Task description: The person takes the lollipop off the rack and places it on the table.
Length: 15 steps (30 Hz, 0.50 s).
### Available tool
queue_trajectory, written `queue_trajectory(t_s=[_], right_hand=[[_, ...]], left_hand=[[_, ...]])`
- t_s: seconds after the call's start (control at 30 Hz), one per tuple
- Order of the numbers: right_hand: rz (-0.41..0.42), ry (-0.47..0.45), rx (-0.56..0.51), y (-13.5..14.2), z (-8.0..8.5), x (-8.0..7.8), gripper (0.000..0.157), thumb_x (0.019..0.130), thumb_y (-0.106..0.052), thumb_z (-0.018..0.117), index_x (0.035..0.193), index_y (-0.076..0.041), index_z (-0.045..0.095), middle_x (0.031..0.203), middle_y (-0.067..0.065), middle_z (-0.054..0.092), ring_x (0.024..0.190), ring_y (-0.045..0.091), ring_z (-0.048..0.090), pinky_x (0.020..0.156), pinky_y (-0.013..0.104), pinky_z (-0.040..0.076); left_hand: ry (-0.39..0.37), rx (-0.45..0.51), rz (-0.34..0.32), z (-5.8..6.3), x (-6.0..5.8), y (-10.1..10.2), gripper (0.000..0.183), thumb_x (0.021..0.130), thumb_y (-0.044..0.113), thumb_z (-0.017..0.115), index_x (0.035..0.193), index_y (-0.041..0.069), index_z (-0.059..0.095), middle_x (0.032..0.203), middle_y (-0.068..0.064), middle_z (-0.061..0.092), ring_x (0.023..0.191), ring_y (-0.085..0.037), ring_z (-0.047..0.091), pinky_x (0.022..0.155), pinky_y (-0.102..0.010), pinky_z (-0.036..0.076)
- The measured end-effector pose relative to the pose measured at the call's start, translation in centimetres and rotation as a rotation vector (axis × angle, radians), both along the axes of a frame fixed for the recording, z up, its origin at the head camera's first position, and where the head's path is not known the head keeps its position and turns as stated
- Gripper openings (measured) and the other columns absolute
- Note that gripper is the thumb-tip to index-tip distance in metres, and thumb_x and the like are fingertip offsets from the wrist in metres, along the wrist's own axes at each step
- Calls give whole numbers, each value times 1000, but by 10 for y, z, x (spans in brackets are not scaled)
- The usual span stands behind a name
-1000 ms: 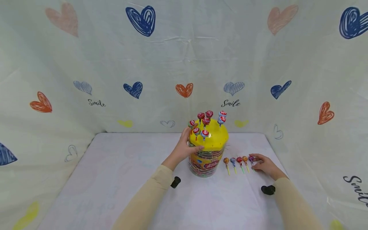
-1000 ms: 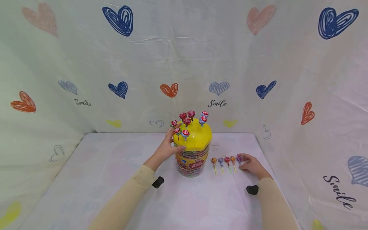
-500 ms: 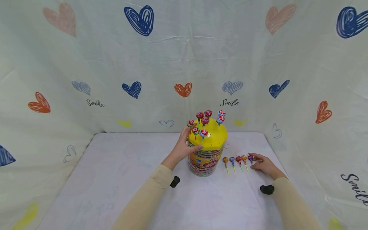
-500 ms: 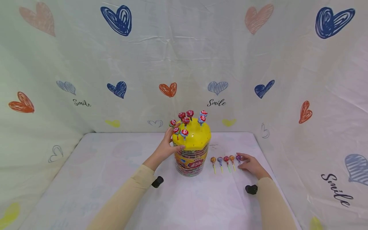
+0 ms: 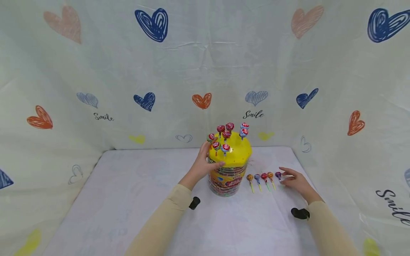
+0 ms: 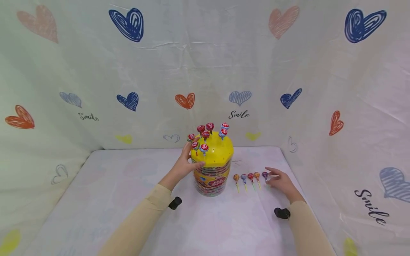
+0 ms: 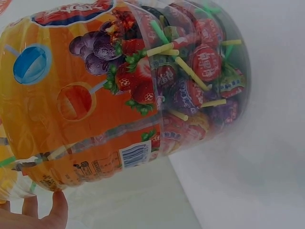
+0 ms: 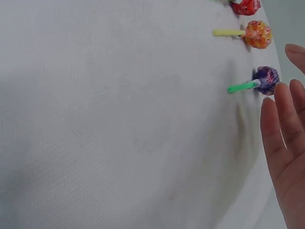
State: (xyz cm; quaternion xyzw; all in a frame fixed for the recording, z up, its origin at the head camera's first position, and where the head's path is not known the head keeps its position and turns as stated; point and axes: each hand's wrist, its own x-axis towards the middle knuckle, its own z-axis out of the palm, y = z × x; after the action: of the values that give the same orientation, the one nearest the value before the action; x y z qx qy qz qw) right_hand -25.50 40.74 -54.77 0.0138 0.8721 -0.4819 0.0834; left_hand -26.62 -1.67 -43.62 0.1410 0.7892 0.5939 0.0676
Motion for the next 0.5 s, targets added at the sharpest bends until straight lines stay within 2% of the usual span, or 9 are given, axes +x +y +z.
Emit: queue_trajectory(t_s=[0.13,0.2,0.23,0.37,0.43,0.5], right_hand=[[19,59,3,-10,16,5,61,93,-14,67,148,-6,40,136,25,47,104,26,58,88,37,52],[31,76,-13,-22,33,11,60,94,-14,65,148,-6,39,139,26,46,107,31,57,95,45,49],[38,86,-30,-28,42,14,60,94,-13,65,148,-6,39,140,26,45,108,34,56,95,43,49],[65,130,-89,-47,62,18,59,94,-15,67,146,-6,42,139,26,45,110,35,55,89,30,52],[73,155,-119,-52,64,16,58,93,-16,68,145,-7,44,137,23,48,108,34,55,80,21,53],[87,179,-139,-60,68,16,57,92,-17,69,143,-8,46,135,19,50,109,34,55,80,24,54]], left_hand=[[-15,11,1,1,0,-1,90,82,38,78,154,36,24,162,1,3,144,-34,19,111,-61,24],[-19,12,1,2,1,-1,91,82,38,79,154,33,24,162,1,2,144,-34,18,111,-61,24],[-18,11,2,2,1,-1,91,82,38,79,154,34,23,162,1,2,144,-34,18,111,-61,24],[-13,6,2,3,1,-1,90,82,38,78,154,36,24,162,0,2,144,-35,19,110,-62,24],[-1,3,0,3,1,-1,89,83,38,78,153,39,24,162,0,2,143,-36,20,110,-62,25],[10,-2,-2,2,1,-1,88,83,38,78,152,41,24,162,0,3,143,-36,21,109,-63,26]])
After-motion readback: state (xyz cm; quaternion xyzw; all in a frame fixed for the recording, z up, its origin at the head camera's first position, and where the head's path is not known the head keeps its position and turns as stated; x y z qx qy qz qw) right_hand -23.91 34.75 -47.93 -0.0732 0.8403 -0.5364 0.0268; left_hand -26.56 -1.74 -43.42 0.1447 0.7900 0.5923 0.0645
